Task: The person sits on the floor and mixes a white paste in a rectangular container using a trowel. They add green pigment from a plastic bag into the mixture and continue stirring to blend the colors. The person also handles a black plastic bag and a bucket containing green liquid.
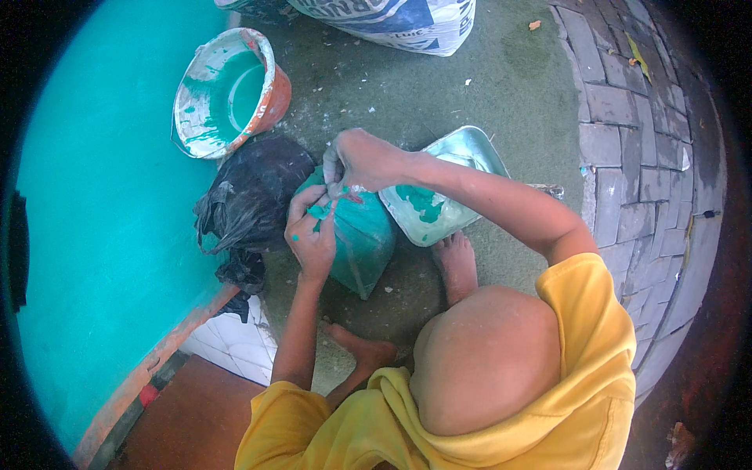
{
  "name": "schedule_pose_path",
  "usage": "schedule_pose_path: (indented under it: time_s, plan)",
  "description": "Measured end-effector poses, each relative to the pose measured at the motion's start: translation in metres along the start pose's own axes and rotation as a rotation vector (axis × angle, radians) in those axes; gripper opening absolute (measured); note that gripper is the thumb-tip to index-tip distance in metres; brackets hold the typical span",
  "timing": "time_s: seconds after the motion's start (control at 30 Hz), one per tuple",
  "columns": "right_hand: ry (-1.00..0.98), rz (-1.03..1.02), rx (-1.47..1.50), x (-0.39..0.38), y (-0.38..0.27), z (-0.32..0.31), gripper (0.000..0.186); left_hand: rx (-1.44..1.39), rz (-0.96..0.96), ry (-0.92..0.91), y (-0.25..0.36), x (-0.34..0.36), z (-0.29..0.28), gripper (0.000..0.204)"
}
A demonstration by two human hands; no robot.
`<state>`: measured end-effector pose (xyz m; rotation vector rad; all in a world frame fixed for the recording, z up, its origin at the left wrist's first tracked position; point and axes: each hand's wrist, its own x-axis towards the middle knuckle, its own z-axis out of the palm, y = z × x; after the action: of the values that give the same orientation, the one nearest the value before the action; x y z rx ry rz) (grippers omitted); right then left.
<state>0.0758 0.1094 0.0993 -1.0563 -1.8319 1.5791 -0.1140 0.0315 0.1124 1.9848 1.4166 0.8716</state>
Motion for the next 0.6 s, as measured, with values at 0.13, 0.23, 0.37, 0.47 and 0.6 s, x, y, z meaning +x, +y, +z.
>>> schedule_pose_path:
  time_s: [0.13,0.23,0.37,0.47,0.6]
  plan:
    - [-0.058,0.084,0.055,0.001,-0.004,0.000,0.019,0.013,0.018,-0.007,-0.001,0.001,-0.002,0.014]
    - [-0.069,0.048,0.106,0.002,-0.001,0.003,0.015,0.026,0.012,-0.010,-0.004,-0.001,-0.003,0.014]
    - [-0.003,-0.102,0.052,-0.003,-0.007,0.005,0.012,0.007,-0.006,0.007,-0.007,0.000,-0.002,0.014]
    - [-0.062,-0.110,-0.163,-0.002,-0.002,0.006,0.013,0.014,0.015,0.002,-0.009,0.000,-0.001,0.015]
    - [-0.056,0.055,0.022,-0.002,0.003,0.005,0.014,0.005,0.010,-0.002,-0.011,-0.001,-0.001,0.015]
